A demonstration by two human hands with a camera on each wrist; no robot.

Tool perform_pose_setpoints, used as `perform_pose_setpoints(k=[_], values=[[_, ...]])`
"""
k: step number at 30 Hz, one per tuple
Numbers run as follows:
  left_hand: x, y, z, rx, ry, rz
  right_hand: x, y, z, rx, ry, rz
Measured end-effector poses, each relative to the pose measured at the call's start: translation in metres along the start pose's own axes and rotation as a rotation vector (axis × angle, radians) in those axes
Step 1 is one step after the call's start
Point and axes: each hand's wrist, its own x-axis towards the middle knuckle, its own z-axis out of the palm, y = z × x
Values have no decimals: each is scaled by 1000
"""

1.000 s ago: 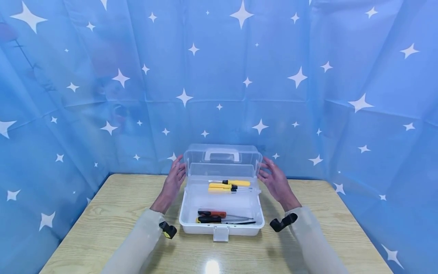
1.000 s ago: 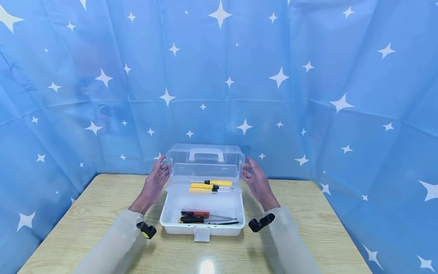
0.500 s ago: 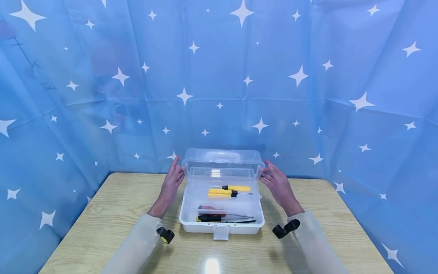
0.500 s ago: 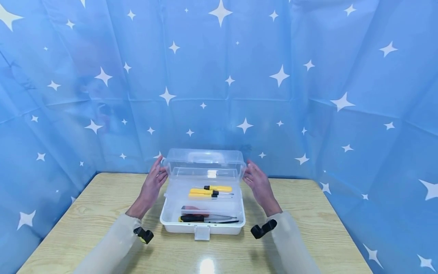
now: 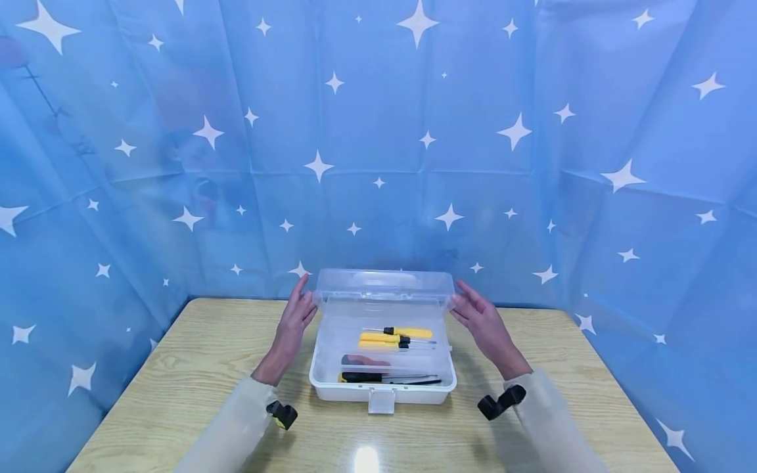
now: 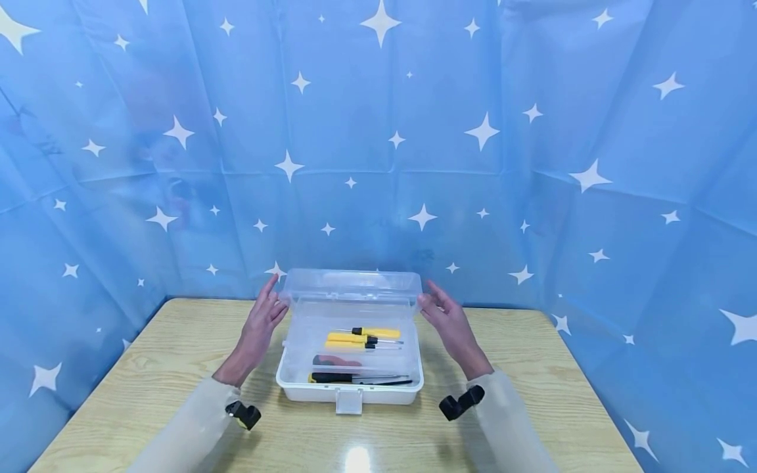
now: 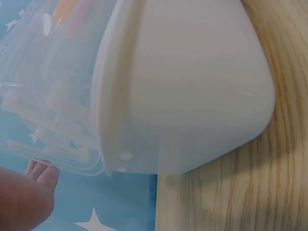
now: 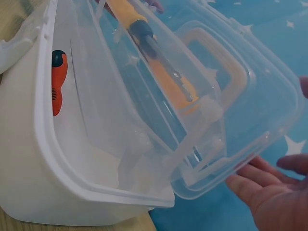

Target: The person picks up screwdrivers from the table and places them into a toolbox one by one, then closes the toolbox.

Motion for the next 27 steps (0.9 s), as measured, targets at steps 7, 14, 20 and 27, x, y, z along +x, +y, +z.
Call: perform_pose_setpoints(k=[7,14,20,27], values=[[-4,2,2,35,-9,-11,-9,-4,-2,48,-65,-13],[-9,4,2,121,-15,-39,-14,-1,-5,-32,-73,26],[-17,4,0,117,-45,-75,-21,4,-5,-177,-48,63],[-28,-2,0,87,-49,-125,-31,15,3,-101,-90,61]])
